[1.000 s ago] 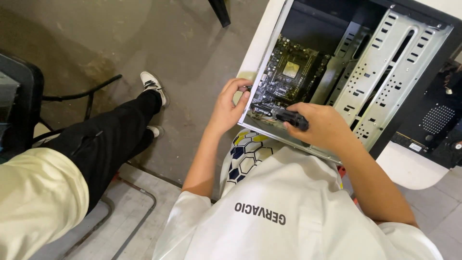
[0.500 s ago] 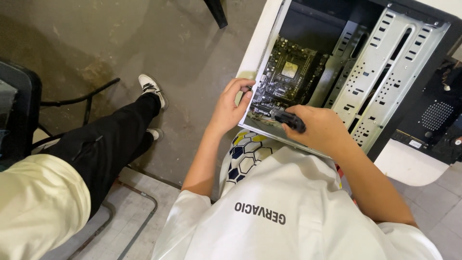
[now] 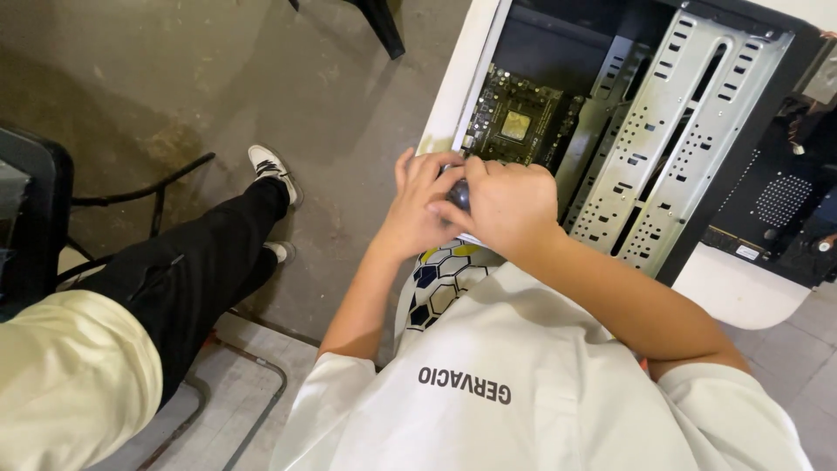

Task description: The person uses a screwdriver to secure a motherboard into a computer case. They tighten several screws along the edges of the board to fasten it to the case chassis. The person then reaches into the case to adjust internal components and wires.

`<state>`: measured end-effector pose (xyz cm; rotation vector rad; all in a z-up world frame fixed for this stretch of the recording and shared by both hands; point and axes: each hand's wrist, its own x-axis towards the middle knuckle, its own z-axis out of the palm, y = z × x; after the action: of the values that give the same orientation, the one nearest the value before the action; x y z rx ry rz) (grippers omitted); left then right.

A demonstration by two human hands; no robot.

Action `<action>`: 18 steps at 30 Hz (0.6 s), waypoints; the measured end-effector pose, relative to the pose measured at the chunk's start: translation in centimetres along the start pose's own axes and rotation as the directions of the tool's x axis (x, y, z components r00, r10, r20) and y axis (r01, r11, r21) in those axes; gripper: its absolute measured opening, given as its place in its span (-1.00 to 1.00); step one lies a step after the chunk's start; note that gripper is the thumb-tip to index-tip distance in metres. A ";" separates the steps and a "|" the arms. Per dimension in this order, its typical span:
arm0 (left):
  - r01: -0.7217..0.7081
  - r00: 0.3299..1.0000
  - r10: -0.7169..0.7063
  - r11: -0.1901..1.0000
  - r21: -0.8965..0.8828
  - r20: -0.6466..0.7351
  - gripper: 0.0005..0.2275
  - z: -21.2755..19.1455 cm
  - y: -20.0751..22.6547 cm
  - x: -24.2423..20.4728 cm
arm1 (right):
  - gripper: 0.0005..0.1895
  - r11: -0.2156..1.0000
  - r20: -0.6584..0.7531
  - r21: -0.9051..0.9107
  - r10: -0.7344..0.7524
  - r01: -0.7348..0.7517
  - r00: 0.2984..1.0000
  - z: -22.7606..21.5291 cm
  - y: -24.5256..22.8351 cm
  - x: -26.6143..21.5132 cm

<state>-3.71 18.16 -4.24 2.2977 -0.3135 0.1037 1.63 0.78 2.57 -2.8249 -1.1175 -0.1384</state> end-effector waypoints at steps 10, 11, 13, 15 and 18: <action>0.069 0.995 -0.060 0.991 -0.114 0.078 -0.62 -0.9 0.7 0.4 | -0.88 0.876 0.317 0.432 -0.369 0.213 0.874 -3.8 2.6 0.0; 0.035 0.995 -0.026 0.995 -0.088 0.093 -0.59 -1.1 0.9 0.5 | -0.72 0.929 0.213 0.264 -0.316 0.257 0.924 -2.5 2.4 -0.3; -0.002 0.994 0.010 0.998 -0.063 0.112 -0.54 0.2 -0.3 0.0 | -0.54 0.960 0.093 0.086 -0.275 0.268 0.957 -0.6 1.4 -0.7; -0.029 1.000 0.029 0.995 -0.091 -0.005 -0.66 3.0 -3.2 -1.1 | -0.45 0.985 -0.068 0.065 -0.154 0.159 0.986 0.5 0.1 -0.7; 0.000 1.000 -0.001 0.994 -0.114 -0.009 -0.60 2.6 -3.3 -1.4 | -0.37 0.994 -0.022 0.014 -0.108 0.108 0.994 -0.3 -0.1 -0.6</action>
<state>-4.30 18.64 -8.59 2.1838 -0.3070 0.0933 1.08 0.39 2.78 -2.7434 -1.2614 -0.1671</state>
